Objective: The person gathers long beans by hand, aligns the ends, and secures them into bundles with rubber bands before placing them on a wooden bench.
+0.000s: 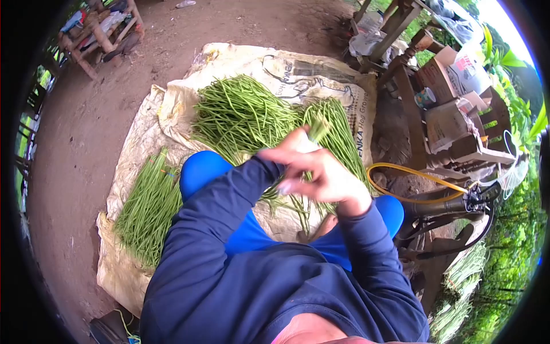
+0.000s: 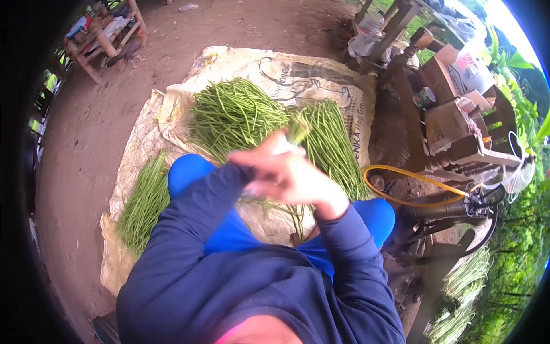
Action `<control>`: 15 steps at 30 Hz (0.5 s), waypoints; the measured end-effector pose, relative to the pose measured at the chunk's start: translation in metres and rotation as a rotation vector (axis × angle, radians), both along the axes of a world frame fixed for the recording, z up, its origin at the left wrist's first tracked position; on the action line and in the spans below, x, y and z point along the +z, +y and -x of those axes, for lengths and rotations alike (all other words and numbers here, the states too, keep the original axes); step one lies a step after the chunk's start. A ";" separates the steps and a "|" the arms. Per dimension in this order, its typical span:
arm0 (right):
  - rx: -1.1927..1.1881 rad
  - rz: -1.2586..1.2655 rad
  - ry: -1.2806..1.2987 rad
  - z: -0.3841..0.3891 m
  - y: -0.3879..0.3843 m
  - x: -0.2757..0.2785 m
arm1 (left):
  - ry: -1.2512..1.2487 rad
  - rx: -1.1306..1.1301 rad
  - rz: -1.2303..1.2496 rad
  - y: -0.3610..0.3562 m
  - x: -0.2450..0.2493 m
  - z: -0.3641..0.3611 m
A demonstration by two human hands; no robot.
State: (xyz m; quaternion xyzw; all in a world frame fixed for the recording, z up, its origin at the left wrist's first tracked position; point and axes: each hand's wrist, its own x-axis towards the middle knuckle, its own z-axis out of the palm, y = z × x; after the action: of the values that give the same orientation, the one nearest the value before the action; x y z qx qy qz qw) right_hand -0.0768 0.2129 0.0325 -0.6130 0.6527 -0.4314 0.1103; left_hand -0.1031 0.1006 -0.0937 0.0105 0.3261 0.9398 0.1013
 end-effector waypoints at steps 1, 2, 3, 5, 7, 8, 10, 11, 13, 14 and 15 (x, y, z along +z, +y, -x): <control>-0.294 -0.136 -0.480 0.012 0.027 -0.031 | 0.183 -0.038 0.882 -0.032 -0.010 0.013; -0.570 -0.132 -0.794 0.022 0.040 -0.012 | 0.043 0.024 0.783 -0.035 0.009 0.010; 0.027 0.573 -1.241 0.059 0.065 -0.064 | -0.092 0.085 0.680 -0.035 0.033 0.005; -0.502 1.274 -1.680 0.084 0.078 -0.080 | 0.003 0.052 0.495 -0.021 0.035 0.000; -0.810 1.054 -1.542 0.089 0.064 -0.133 | 0.098 -0.146 0.537 0.002 0.032 -0.010; -0.840 0.816 -1.393 0.079 0.053 -0.153 | 0.146 -0.168 0.536 0.012 0.028 -0.015; 0.000 0.607 -1.832 0.126 0.072 -0.278 | 0.123 -0.211 0.585 0.016 0.017 -0.013; 0.286 0.705 -1.796 0.103 0.065 -0.244 | 0.079 -0.174 0.538 0.010 0.018 -0.013; 0.123 0.547 -1.547 0.084 0.059 -0.169 | 0.018 -0.122 0.370 -0.005 0.031 -0.010; -0.099 0.456 -1.418 0.084 0.062 -0.145 | 0.018 -0.123 0.380 -0.004 0.028 -0.005; -0.278 0.446 -1.095 0.076 0.050 -0.107 | -0.096 -0.304 0.524 -0.007 0.038 -0.011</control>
State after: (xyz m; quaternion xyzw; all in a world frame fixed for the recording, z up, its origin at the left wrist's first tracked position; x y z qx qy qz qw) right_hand -0.1527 0.2626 -0.0749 -0.2193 0.4687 -0.8208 0.2418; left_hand -0.0924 0.0937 -0.0552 -0.0116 0.5469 0.7973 0.2551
